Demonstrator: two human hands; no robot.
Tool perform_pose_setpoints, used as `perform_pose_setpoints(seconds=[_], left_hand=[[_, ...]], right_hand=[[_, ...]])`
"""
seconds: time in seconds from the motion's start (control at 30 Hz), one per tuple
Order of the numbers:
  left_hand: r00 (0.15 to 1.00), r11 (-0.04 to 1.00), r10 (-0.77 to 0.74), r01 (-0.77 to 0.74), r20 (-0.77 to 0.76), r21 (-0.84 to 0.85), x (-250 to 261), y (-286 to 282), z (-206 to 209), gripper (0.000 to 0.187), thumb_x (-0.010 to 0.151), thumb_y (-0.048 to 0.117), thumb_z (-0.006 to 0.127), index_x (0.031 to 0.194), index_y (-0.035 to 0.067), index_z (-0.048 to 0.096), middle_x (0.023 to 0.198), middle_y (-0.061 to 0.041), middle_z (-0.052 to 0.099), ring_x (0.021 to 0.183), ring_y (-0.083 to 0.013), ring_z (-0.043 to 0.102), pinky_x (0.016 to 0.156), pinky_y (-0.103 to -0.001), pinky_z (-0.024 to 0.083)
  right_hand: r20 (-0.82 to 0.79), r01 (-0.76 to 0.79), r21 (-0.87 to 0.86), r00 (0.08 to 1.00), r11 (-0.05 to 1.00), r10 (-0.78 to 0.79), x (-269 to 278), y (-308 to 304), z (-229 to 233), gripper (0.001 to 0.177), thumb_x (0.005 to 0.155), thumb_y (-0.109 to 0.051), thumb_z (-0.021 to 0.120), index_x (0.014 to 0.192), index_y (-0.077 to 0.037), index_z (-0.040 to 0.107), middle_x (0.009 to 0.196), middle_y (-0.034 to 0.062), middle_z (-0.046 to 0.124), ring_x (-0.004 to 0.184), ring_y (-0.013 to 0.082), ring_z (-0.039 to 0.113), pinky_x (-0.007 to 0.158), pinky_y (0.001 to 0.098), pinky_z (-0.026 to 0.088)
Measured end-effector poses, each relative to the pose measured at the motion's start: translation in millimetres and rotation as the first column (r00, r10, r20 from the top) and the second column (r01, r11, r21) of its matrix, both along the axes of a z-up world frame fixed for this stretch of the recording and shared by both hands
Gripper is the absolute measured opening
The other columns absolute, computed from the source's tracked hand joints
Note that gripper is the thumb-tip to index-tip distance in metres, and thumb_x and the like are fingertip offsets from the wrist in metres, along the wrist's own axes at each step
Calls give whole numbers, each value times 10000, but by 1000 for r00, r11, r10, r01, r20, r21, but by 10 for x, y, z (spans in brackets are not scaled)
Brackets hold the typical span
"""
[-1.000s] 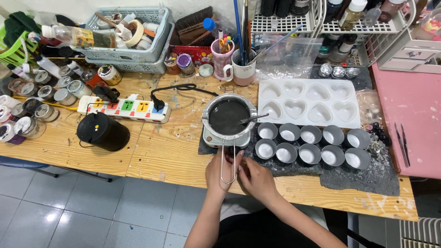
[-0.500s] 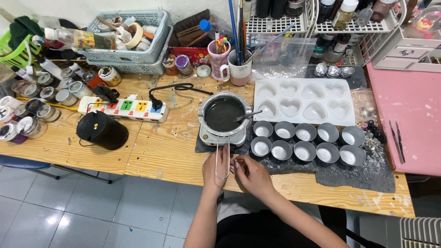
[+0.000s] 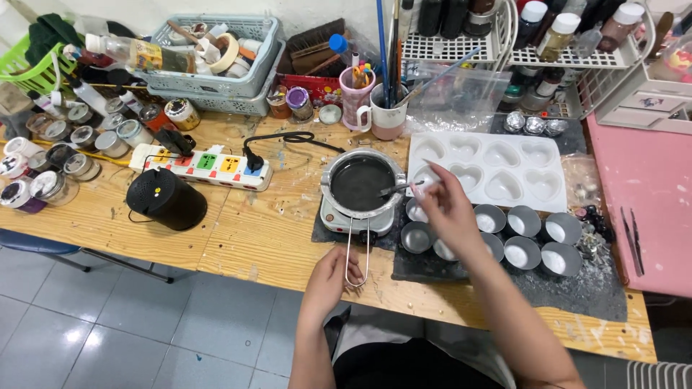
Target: Preparing and scenting wax for candle making on a workbench.
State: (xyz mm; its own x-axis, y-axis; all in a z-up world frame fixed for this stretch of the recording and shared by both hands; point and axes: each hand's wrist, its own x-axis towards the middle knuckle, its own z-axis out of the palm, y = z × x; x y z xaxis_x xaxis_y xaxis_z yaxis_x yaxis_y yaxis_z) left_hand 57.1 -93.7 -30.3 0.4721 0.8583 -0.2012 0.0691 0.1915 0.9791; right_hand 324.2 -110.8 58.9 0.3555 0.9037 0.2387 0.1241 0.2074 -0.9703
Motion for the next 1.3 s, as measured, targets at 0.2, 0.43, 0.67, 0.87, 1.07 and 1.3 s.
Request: perform_pose_setpoints(seconds=[0.2, 0.43, 0.67, 0.87, 1.07, 1.3], left_hand=[[912, 968, -88, 174, 401, -182, 42, -40, 285, 680, 1064, 531, 175, 1029, -3, 594, 783, -96, 684, 683, -170, 696, 657, -314, 614], [838, 932, -190, 318, 512, -175, 183, -85, 430, 463, 1123, 363, 290, 1160, -10, 562, 818, -100, 647, 667, -176, 650, 617, -286, 545], [676, 868, -122, 427, 726, -252, 299, -86, 431, 429, 1153, 317, 268, 1119, -30, 517, 615, -58, 502, 488, -142, 496, 433, -246, 416], [646, 835, -89, 463, 758, -297, 337, -109, 417, 404, 1152, 297, 256, 1078, -19, 495, 542, -31, 440, 407, -133, 422, 382, -233, 348], [623, 835, -101, 477, 776, -274, 338, -113, 394, 385, 1153, 284, 254, 1073, -5, 495, 527, -19, 422, 396, -124, 399, 389, -234, 319], [586, 838, -91, 482, 805, -256, 342, -119, 340, 386, 1156, 281, 250, 1072, 1, 501, 534, -6, 429, 401, -119, 395, 405, -233, 312]], right_hand=[[130, -123, -125, 982, 984, 139, -64, 325, 253, 226, 1062, -157, 600, 1182, -32, 744, 789, 24, 671, 607, 44, 515, 531, 230, 401], [580, -184, 262, 815, 947, -2, -27, 98, 561, 181, 1022, -10, 618, 1180, -23, 703, 906, 90, 671, 758, 165, 661, 657, 306, 524], [771, -356, 353, 635, 865, -53, 184, -60, 545, 341, 832, 84, 698, 1155, -25, 688, 981, 121, 698, 869, 282, 697, 711, 367, 557], [760, -329, 376, 645, 866, -84, 385, -150, 278, 330, 811, 103, 689, 1119, -17, 696, 987, 120, 708, 893, 274, 709, 724, 364, 567], [757, -320, 383, 646, 866, -96, 436, -210, 250, 313, 808, 100, 687, 1101, -9, 697, 994, 124, 713, 905, 275, 721, 723, 359, 580], [774, -340, 389, 624, 856, -104, 439, -275, 294, 365, 784, 90, 694, 1129, -27, 706, 993, 106, 711, 911, 263, 720, 743, 361, 580]])
